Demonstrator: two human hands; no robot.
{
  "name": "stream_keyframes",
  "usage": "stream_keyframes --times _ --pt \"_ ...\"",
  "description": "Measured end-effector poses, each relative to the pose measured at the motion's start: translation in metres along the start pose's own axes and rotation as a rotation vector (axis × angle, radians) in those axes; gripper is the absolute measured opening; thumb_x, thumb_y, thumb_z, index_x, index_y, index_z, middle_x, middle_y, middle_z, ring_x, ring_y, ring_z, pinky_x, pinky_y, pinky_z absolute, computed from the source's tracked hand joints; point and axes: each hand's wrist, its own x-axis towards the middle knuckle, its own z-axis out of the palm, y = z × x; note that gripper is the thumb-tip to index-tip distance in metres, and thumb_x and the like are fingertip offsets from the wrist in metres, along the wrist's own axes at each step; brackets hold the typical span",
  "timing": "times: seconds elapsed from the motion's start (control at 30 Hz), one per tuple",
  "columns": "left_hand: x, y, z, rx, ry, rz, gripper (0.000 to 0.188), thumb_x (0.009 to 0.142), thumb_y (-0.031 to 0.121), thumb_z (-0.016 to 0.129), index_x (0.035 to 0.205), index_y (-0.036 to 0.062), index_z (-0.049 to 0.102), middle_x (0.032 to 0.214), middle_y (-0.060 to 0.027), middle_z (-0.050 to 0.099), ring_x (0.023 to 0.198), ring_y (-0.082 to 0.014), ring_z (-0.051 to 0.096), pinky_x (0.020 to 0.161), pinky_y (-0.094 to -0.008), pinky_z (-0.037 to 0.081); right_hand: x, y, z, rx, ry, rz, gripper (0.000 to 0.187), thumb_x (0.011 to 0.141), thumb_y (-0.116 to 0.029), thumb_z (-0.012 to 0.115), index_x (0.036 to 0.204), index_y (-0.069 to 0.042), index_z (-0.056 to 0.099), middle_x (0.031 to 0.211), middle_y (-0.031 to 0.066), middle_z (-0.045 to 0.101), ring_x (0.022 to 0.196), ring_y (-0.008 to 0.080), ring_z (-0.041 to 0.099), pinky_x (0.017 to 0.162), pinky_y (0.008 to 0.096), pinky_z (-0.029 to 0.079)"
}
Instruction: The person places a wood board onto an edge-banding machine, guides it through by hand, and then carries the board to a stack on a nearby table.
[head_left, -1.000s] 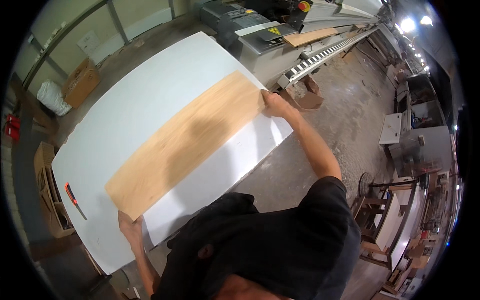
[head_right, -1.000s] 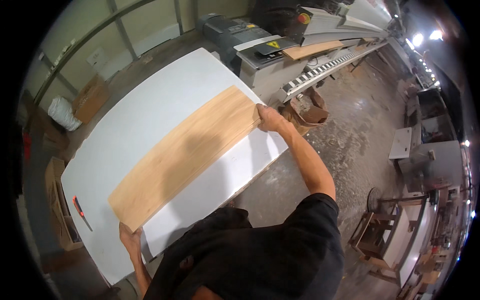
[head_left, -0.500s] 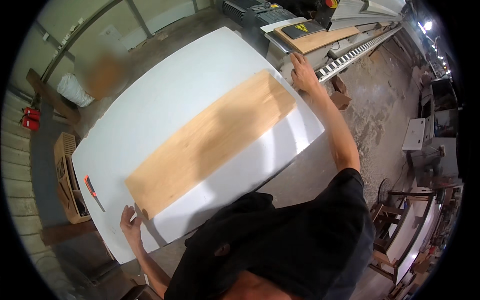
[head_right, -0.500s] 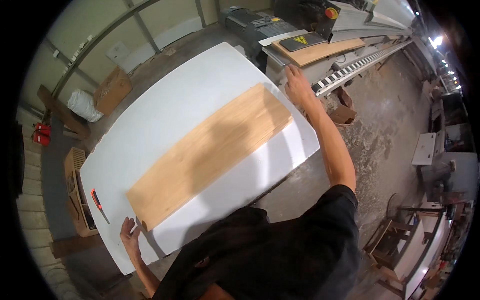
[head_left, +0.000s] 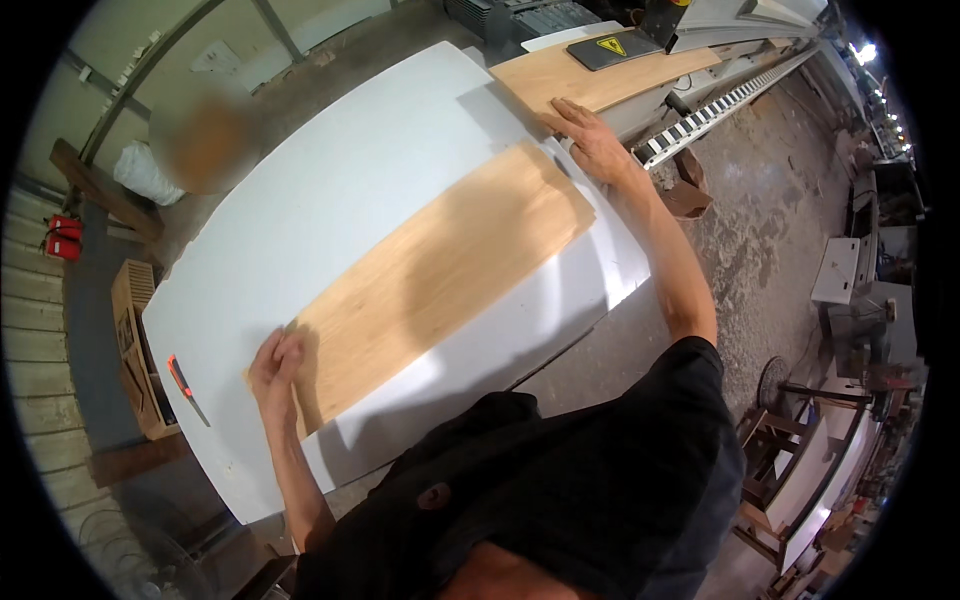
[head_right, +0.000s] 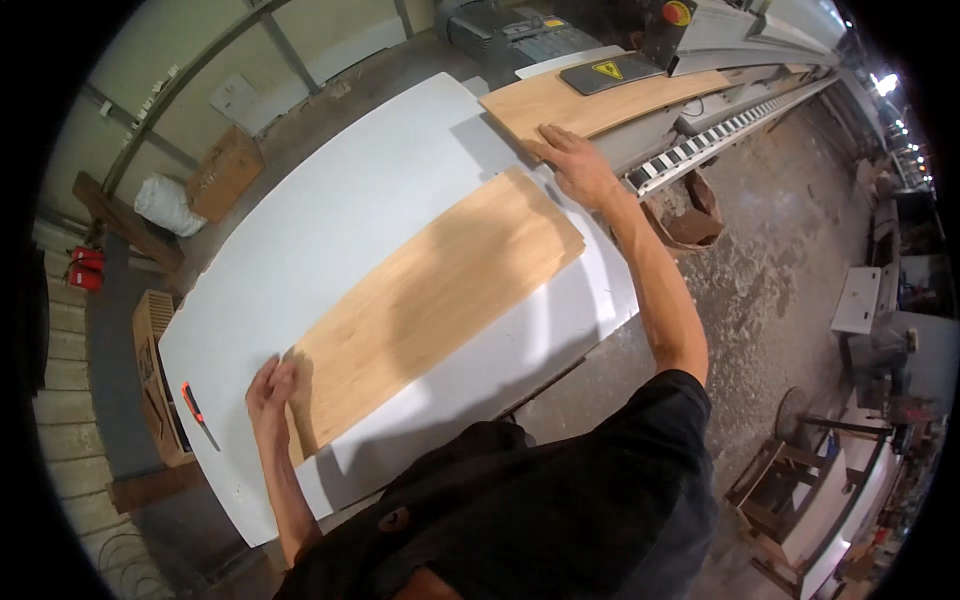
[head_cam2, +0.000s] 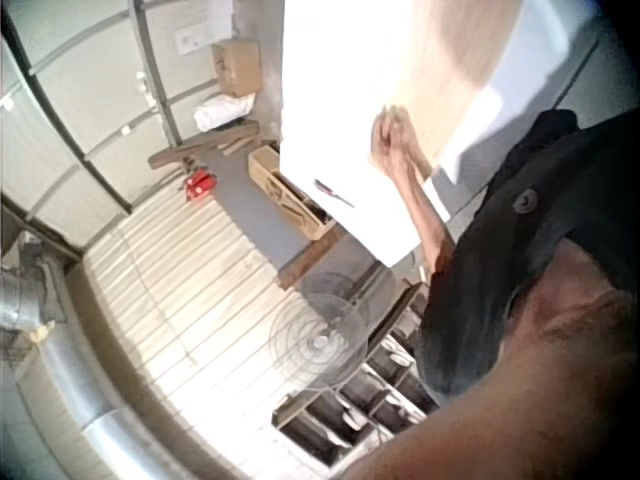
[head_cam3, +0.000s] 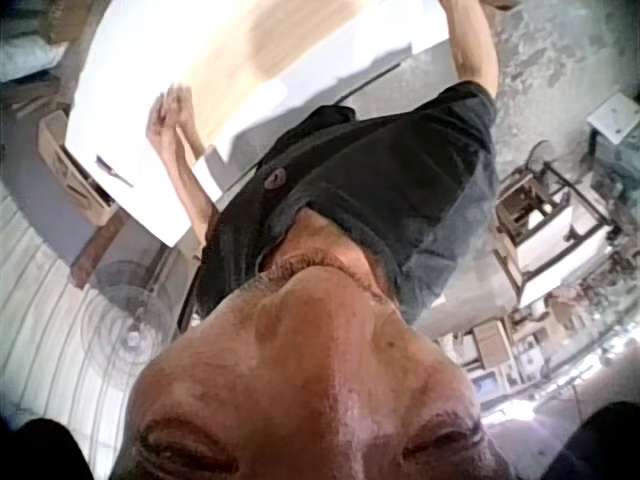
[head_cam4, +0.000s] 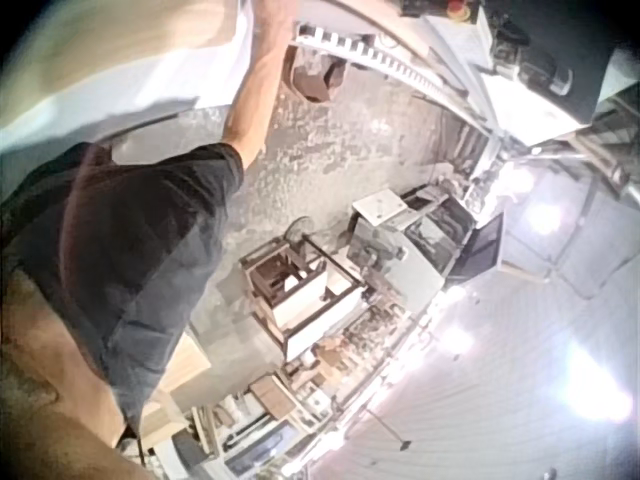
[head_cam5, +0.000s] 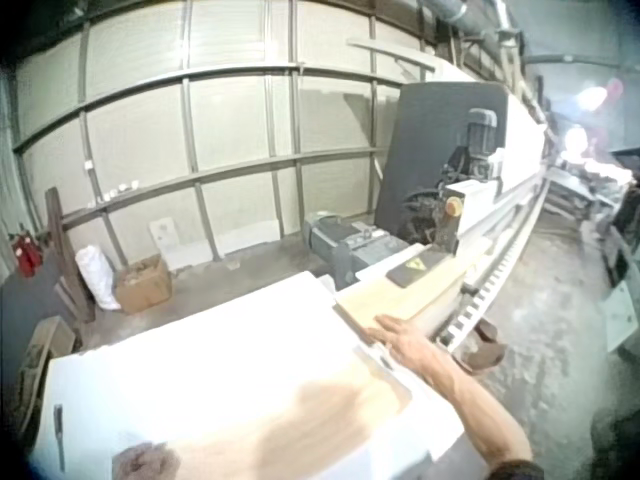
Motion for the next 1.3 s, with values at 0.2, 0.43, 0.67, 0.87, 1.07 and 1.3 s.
stream_keyframes --times 0.2,0.43,0.67,0.87,1.07,1.3 --pt "0.068 0.042 0.120 -0.155 -0.264 0.119 0.057 0.087 0.020 0.066 0.130 -0.0106 0.044 0.114 -0.0212 0.061 0.104 -0.0256 0.060 0.090 -0.0339 0.048 -0.023 0.036 0.006 0.035 0.123 0.064 0.064 0.073 0.001 0.048 0.136 0.000 0.039 0.140 0.0235 0.040 0.132 0.0383 0.035 0.110 0.0444 0.028" --pt "0.138 0.070 0.252 -0.343 -0.402 -0.058 0.045 0.088 0.022 0.066 0.117 -0.0090 0.050 0.104 -0.0159 0.062 0.096 -0.0199 0.061 0.082 -0.0314 0.051 -0.021 0.057 0.004 -0.170 0.103 0.295 0.066 0.073 0.000 0.051 0.138 -0.001 0.037 0.143 0.0211 0.037 0.135 0.0355 0.032 0.110 0.0442 0.028" --pt "0.162 0.053 0.298 -0.511 -0.274 -0.165 0.044 0.091 0.016 0.063 0.124 -0.0075 0.046 0.119 -0.0161 0.058 0.108 -0.0240 0.058 0.092 -0.0371 0.049 -0.012 0.016 0.005 -0.073 0.070 0.201 0.061 0.077 -0.005 0.051 0.137 -0.001 0.040 0.143 0.0186 0.039 0.135 0.0342 0.033 0.110 0.0475 0.027" --pt "0.136 0.049 0.231 -0.486 -0.266 -0.119 0.044 0.092 0.009 0.059 0.130 -0.0061 0.043 0.121 -0.0158 0.057 0.110 -0.0251 0.058 0.094 -0.0379 0.048 -0.013 0.063 0.011 0.003 0.144 0.318 0.052 0.082 -0.013 0.050 0.131 0.000 0.046 0.140 0.0199 0.042 0.134 0.0331 0.035 0.110 0.0455 0.029" --pt "0.089 0.024 0.111 -0.422 -0.231 -0.143 0.042 0.090 0.009 0.059 0.127 -0.0064 0.046 0.120 -0.0165 0.059 0.106 -0.0229 0.060 0.089 -0.0362 0.051 0.006 0.082 -0.004 -0.089 0.138 0.546 0.052 0.087 -0.036 0.050 0.125 0.000 0.051 0.134 0.0228 0.047 0.127 0.0355 0.042 0.104 0.0462 0.035" --pt "0.006 -0.024 -0.039 -0.179 -0.033 -0.121 0.053 0.084 0.025 0.072 0.121 -0.0068 0.053 0.109 -0.0153 0.065 0.096 -0.0213 0.064 0.083 -0.0323 0.052 0.018 0.027 0.017 0.171 0.100 0.622 0.057 0.082 -0.047 0.058 0.114 0.000 0.054 0.096 0.0269 0.064 0.091 0.0455 0.059 0.084 0.0494 0.046"
